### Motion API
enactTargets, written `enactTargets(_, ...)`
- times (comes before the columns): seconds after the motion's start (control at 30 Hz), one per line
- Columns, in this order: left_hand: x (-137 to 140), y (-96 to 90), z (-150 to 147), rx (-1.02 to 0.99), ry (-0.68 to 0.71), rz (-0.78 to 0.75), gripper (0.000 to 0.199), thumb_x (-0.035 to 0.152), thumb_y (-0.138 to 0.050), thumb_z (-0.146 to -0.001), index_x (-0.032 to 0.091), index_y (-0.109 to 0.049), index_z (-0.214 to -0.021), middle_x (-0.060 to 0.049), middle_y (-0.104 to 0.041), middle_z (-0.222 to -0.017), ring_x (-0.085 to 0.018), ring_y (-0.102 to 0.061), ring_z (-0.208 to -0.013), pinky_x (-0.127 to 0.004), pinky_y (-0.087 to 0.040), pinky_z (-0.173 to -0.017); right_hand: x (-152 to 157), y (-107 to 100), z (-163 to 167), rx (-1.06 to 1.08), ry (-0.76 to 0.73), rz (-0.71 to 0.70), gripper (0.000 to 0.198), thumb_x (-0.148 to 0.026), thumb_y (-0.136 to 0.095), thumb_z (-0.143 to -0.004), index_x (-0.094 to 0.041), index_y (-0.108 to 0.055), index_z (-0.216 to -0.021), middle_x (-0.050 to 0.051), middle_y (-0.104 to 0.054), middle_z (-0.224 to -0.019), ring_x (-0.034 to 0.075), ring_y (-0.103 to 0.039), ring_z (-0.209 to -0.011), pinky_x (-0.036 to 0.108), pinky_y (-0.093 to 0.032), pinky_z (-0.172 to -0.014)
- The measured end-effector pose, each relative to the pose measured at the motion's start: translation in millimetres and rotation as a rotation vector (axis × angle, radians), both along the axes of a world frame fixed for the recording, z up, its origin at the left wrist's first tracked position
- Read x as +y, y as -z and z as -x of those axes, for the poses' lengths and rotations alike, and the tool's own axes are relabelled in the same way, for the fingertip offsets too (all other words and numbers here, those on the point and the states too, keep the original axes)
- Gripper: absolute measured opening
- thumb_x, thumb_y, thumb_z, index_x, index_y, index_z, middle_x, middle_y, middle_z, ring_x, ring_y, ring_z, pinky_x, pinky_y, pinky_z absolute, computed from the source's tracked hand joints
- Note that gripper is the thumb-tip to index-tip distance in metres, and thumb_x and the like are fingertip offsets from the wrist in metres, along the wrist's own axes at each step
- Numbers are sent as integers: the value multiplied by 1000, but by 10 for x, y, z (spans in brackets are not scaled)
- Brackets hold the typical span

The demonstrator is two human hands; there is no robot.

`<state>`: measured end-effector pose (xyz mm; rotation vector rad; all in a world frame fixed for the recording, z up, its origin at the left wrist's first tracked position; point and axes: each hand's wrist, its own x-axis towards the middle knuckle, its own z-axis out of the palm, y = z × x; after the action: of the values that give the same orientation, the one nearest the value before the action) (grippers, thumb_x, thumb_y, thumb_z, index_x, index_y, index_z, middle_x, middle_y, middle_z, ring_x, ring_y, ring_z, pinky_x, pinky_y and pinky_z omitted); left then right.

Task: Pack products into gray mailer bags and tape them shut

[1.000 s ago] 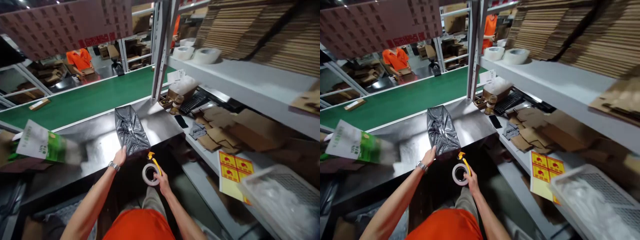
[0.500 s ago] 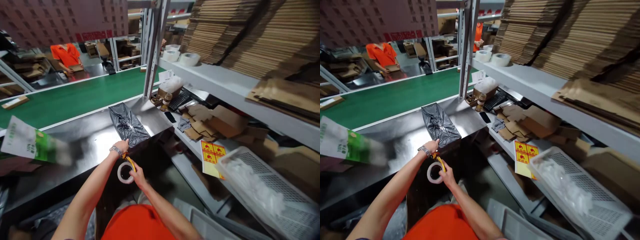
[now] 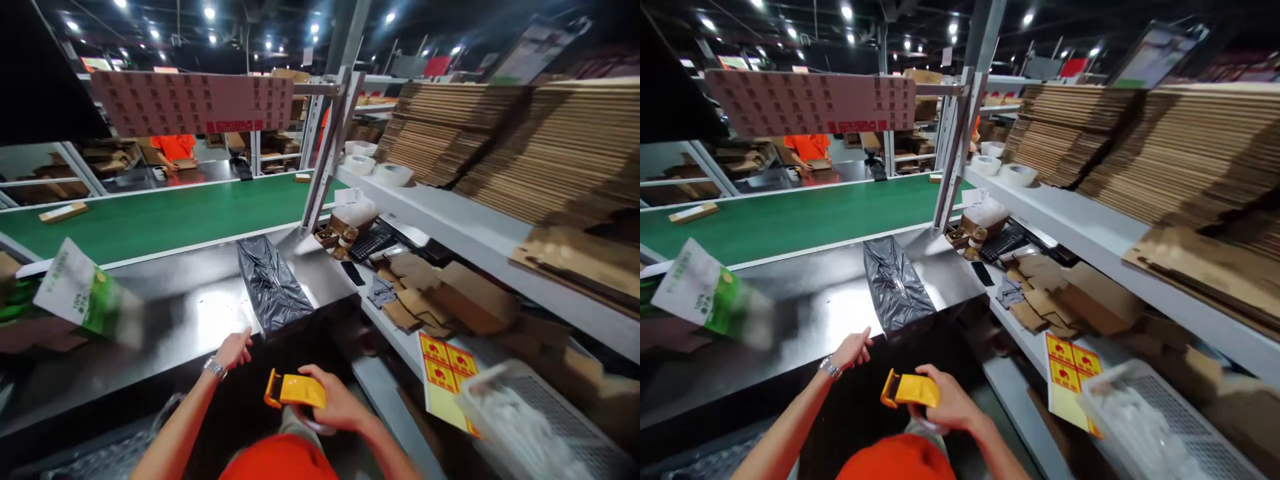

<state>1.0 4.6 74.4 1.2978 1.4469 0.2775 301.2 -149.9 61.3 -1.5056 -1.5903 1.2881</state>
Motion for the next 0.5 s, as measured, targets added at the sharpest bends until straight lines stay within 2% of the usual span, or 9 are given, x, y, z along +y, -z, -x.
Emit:
enactTargets(0.07,-121,-41,-57,-76,-57,-6,100,109,-42,-76,18,-73,-101,-7,-72,-68,-21,-61,-59,-30,-39,-51,66,-377,-404,-10,70,-23,64,-18,-78,-64,-30,-78,-127,2,-87,-99,26,-80,-82,33,-64,-72)
enactTargets(0.13,-193,-141,-241,-175,-98,-38,102,110,-48,-74,17,-75,-105,-5,-70,-73,-21,-61,-64,-30,-40,-50,229,-726,-693,-53,123,-100,62,-17,-76,-65,-29,-78,-126,3,-86,-104,27,-81,-84,35,-66,-74)
enactTargets(0.23,-196,-371,-652,-404,-191,-39,100,110,-58,-70,17,-76,-105,-8,-72,-89,-20,-63,-76,-28,-47,-53,580,-1064,-904,-63,143,-303,60,-20,-81,-69,-26,-80,-128,9,-86,-117,31,-84,-98,40,-70,-84)
enactTargets(0.3,-140,-537,-916,-612,-245,47,100,108,-67,-67,17,-79,-106,-13,-77,-101,-21,-69,-87,-29,-53,-63,848,-1151,-949,-37,92,-424,55,-24,-86,-73,-26,-82,-128,11,-86,-119,32,-83,-101,41,-71,-87)
enactTargets(0.37,-53,-668,-1115,-772,-307,100,95,101,-80,-64,16,-82,-105,-16,-82,-106,-24,-75,-95,-31,-58,-76,1123,-1159,-983,-47,-11,-493,56,-24,-87,-76,-26,-83,-131,9,-85,-112,29,-82,-95,38,-70,-83)
enactTargets(0.43,51,-734,-1239,-822,-421,71,88,94,-90,-61,15,-84,-100,-16,-84,-101,-25,-77,-94,-31,-59,-81,1392,-1120,-1034,-88,-119,-533,64,-16,-82,-75,-28,-83,-138,7,-85,-110,27,-81,-94,35,-68,-82)
enactTargets(0.5,159,-725,-1308,-806,-591,47,84,89,-95,-55,16,-82,-93,-14,-83,-95,-23,-75,-84,-31,-58,-76,1644,-1059,-1090,-122,-206,-558,76,-12,-74,-73,-30,-81,-146,8,-85,-117,27,-81,-100,36,-67,-87)
